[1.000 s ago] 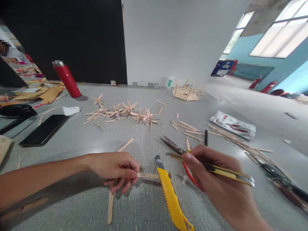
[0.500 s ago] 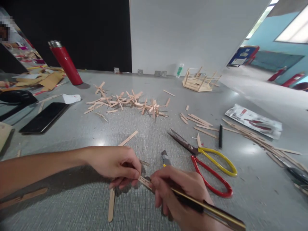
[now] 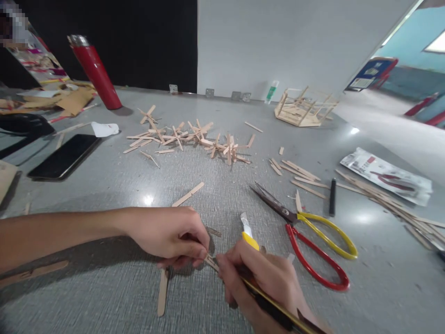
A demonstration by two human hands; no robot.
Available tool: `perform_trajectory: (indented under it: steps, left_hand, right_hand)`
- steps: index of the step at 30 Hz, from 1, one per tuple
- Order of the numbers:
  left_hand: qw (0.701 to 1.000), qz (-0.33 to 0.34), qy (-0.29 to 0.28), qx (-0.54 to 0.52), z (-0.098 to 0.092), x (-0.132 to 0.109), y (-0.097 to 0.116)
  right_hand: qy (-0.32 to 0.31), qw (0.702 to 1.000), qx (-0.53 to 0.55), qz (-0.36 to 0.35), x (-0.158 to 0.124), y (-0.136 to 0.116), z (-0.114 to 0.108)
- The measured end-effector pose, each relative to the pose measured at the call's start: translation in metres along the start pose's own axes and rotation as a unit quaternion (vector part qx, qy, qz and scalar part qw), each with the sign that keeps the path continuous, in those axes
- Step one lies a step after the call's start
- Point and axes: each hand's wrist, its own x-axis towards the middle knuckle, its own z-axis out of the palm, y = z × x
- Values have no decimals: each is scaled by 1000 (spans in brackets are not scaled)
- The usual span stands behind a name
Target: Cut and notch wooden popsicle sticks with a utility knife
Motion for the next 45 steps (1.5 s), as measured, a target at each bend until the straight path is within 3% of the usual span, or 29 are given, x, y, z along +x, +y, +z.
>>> perform_trajectory:
  steps: [8,16,31,35,42,45]
  left_hand:
    - [1000,-7,1,-1,0,1,0]
    - [1000,-11,-4,10,-2,0,4]
    - [1000,-5,3,19,0,-2,3]
    - [1000,0,8,19,0,-1,2]
    - [1000,0,11,19,1,1,1]
    - [1000,-8,14,17,2,1,3]
  right_hand:
    - [0,999,-24,-30,0,1,0]
    - [-11,1000,-13,-6,-1,4,1]
    - [-101,992,-72,0,-2,16,-5]
    - [-104,987,-115,-43,2,15,-7]
    - [-104,961,-157,-202,12,2,-9]
    - [-107,960,-157,-205,13,-3,-10]
